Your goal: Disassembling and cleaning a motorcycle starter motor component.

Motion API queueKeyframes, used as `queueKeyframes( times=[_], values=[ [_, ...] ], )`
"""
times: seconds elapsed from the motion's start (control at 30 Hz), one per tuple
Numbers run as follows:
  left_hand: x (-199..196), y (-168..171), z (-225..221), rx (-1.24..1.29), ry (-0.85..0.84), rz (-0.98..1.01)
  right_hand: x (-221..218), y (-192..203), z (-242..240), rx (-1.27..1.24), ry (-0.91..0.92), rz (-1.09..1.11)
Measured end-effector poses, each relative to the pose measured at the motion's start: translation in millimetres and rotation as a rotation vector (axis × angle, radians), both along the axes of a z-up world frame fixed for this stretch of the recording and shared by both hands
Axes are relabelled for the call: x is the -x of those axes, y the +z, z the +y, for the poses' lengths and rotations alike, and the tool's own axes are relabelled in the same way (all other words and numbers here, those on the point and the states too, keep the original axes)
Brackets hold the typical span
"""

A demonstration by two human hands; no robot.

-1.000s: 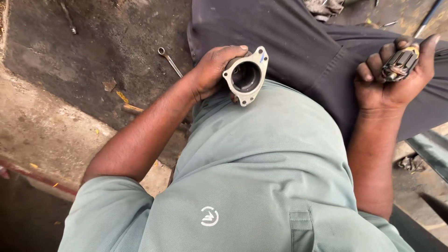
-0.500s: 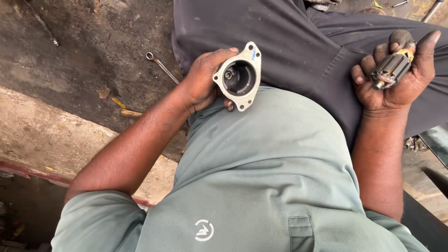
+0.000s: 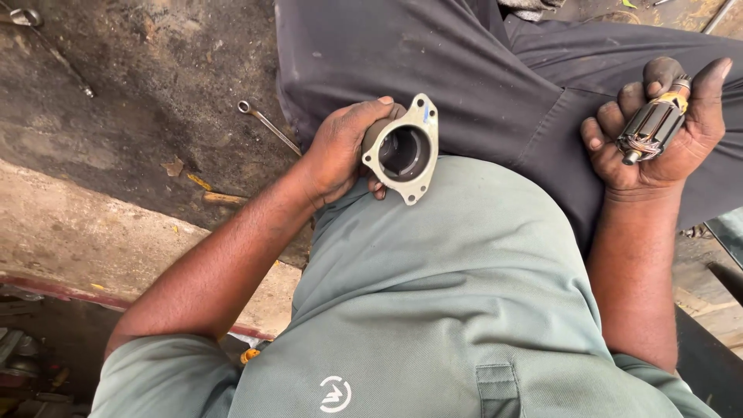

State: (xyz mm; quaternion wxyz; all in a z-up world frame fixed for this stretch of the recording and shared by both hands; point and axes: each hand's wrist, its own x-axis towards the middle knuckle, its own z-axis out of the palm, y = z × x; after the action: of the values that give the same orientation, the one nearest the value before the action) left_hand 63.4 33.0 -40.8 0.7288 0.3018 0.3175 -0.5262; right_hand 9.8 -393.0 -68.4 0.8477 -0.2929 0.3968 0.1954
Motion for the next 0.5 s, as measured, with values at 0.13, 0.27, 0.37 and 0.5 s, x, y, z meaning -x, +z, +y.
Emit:
queueKeyframes(
  times=[0.13,0.27,0.37,0.5],
  values=[
    [-2.9,2.7,0.6,0.002,0.004,0.014,-0.2,-3.5,0.1,-0.031,0.003,-0.010],
    [1.3,-2.1,1.2,0.010,0.028,0.032,0.4,-4.4,1.5,-0.074,0.018,-0.049],
    [4.3,-6.0,2.4,0.030,-0.012,-0.024,-3.8,-2.5,8.3,-0.053,-0.010,-0.036],
    [8.0,-9.9,0.8,-0.049,-0.060,-0.039,-4.0,0.2,9.5,-0.034,-0.019,-0.012]
  ],
)
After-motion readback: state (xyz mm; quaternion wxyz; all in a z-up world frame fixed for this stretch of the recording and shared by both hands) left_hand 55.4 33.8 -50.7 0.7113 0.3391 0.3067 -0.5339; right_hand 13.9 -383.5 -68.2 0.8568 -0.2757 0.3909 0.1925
